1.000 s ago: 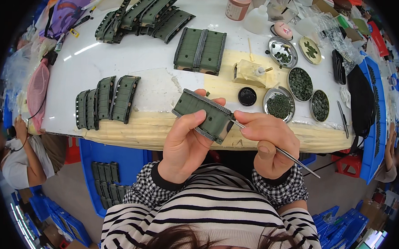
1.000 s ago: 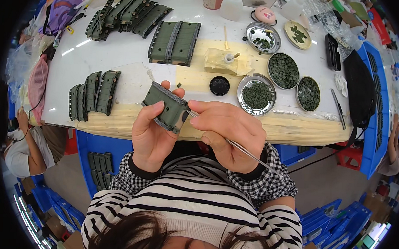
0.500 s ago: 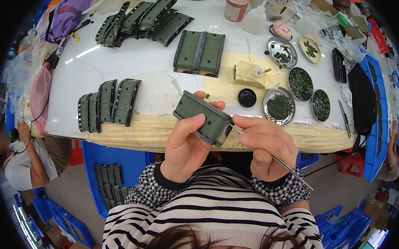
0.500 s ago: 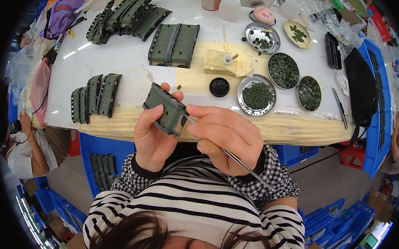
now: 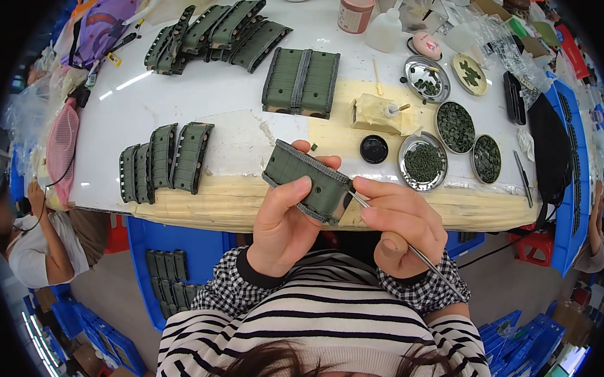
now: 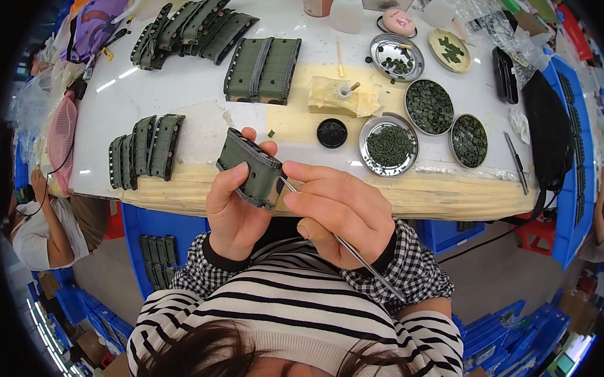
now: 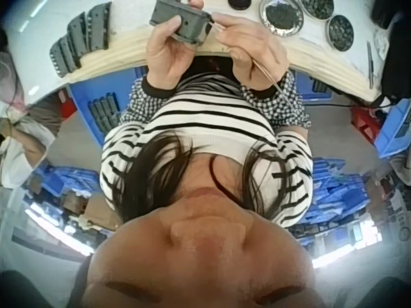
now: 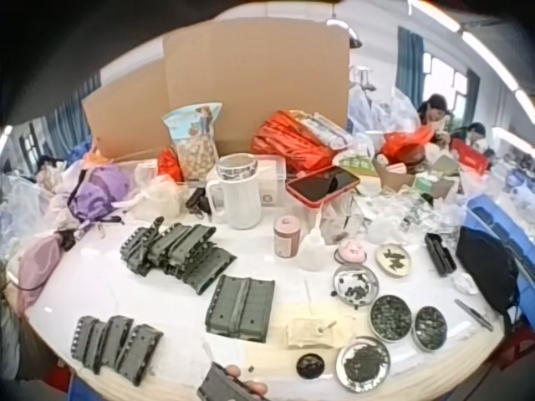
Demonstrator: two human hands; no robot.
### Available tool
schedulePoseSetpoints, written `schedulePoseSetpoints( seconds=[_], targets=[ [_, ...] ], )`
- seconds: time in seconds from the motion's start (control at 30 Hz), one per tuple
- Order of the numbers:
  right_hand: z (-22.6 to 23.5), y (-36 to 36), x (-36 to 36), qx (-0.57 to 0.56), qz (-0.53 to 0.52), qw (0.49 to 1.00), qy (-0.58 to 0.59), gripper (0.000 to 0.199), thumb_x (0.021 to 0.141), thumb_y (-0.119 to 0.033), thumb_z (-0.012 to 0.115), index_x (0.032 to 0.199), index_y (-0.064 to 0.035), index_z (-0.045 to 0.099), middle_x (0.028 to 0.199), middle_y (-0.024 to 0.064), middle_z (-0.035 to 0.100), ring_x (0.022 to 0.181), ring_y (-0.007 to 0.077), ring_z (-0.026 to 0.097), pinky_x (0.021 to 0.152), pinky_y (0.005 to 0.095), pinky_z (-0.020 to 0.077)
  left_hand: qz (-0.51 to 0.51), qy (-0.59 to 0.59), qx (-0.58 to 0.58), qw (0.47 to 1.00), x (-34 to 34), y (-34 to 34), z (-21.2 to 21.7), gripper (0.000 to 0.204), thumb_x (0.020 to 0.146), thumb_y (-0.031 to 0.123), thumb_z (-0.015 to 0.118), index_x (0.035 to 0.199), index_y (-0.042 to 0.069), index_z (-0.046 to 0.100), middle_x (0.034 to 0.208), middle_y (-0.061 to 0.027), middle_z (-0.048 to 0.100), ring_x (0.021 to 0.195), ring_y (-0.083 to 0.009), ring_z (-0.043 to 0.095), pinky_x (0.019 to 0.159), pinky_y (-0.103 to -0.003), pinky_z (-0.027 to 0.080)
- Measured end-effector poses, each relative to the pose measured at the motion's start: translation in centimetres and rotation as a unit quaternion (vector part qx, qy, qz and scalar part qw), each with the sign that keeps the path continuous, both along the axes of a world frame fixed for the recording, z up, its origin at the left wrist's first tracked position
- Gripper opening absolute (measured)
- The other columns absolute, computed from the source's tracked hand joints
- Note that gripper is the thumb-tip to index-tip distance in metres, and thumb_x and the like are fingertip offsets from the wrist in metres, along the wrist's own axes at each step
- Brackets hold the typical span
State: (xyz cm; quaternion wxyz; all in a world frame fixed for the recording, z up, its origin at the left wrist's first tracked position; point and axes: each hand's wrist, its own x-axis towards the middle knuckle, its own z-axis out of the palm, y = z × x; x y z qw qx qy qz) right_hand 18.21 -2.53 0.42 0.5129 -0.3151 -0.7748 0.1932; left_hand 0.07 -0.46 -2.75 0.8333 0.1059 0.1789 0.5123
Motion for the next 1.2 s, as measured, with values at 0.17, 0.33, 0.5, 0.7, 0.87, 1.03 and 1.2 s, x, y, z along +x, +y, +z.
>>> schedulePoseSetpoints(
  seconds=[0.17, 0.33, 0.5, 0.7, 0.87, 1.03, 1.2],
  targets=[
    [-0.2, -0.2, -0.1, 0.003, -0.008, 1.000, 0.006, 0.022, 0.086, -0.002, 0.063, 0.107, 0.0028, 0.058, 0.097, 0.0152, 0.063, 0.099, 0.0378, 0.066, 0.076, 0.0388, 0.0574, 0.002, -0.010, -0.002, 1.000, 0.1, -0.2, -0.2, 0.049, 0.088, 0.010, 0.055, 0.133, 0.016, 0.037, 0.124, -0.0157, 0.054, 0.112, -0.0251, 0.057, 0.094, -0.041, 0.049],
    [-0.3, -0.3, -0.1, -0.002, -0.006, 1.000, 0.007, 0.022, 0.086, -0.001, 0.063, 0.107, 0.0026, 0.058, 0.097, 0.0152, 0.063, 0.099, 0.0376, 0.065, 0.076, 0.0386, 0.0572, -0.003, -0.012, -0.002, 1.000, 0.1, -0.3, -0.1, 0.050, 0.088, 0.010, 0.055, 0.133, 0.016, 0.037, 0.124, -0.0152, 0.054, 0.112, -0.0250, 0.057, 0.094, -0.041, 0.049],
    [-0.3, -0.5, 0.0, -0.013, -0.006, 1.000, 0.007, 0.023, 0.085, -0.001, 0.063, 0.107, 0.0025, 0.058, 0.098, 0.0158, 0.063, 0.100, 0.0378, 0.065, 0.076, 0.0379, 0.0565, -0.005, 0.007, 0.000, 1.000, 0.1, -0.2, 0.0, 0.050, 0.087, 0.010, 0.055, 0.133, 0.016, 0.037, 0.124, -0.0152, 0.054, 0.112, -0.0251, 0.057, 0.095, -0.041, 0.049],
    [-0.3, -0.5, 0.2, -0.045, 0.009, 0.997, 0.056, 0.024, 0.093, -0.017, 0.060, 0.107, 0.0021, 0.058, 0.098, 0.0169, 0.064, 0.100, 0.0373, 0.065, 0.078, 0.0379, 0.0549, -0.010, 0.034, 0.001, 0.999, 0.1, 0.1, 0.3, 0.048, 0.088, 0.011, 0.054, 0.133, 0.011, 0.038, 0.124, -0.0159, 0.054, 0.113, -0.0259, 0.056, 0.095, -0.042, 0.049],
    [-0.5, -0.9, 0.2, -0.084, -0.006, 0.979, 0.186, 0.044, 0.099, -0.041, 0.044, 0.101, 0.0003, 0.058, 0.094, 0.0167, 0.066, 0.095, 0.0334, 0.067, 0.078, 0.0365, 0.0531, -0.046, -0.042, 0.019, 0.998, -0.6, 1.0, 0.7, 0.048, 0.095, 0.022, 0.052, 0.138, 0.011, 0.035, 0.125, -0.0165, 0.053, 0.115, -0.0263, 0.056, 0.097, -0.040, 0.049],
    [0.2, -1.3, 0.3, -0.094, -0.077, 0.973, 0.194, 0.048, 0.099, -0.045, 0.041, 0.098, -0.0003, 0.059, 0.093, 0.0165, 0.066, 0.086, 0.0293, 0.067, 0.076, 0.0357, 0.0530, -0.033, -0.222, -0.074, 0.972, -1.3, 2.0, 0.3, 0.065, 0.090, 0.045, 0.059, 0.137, 0.005, 0.038, 0.120, -0.0150, 0.052, 0.103, -0.0209, 0.060, 0.089, -0.030, 0.055],
    [-0.1, -1.6, -0.3, -0.086, -0.067, 0.976, 0.190, 0.046, 0.098, -0.044, 0.044, 0.097, -0.0006, 0.060, 0.092, 0.0168, 0.067, 0.086, 0.0291, 0.067, 0.076, 0.0359, 0.0533, -0.063, -0.368, -0.214, 0.902, -1.5, 3.3, 1.2, 0.076, 0.079, 0.040, 0.074, 0.129, -0.008, 0.042, 0.109, -0.0098, 0.048, 0.087, -0.0132, 0.058, 0.082, -0.024, 0.058]
  ],
)
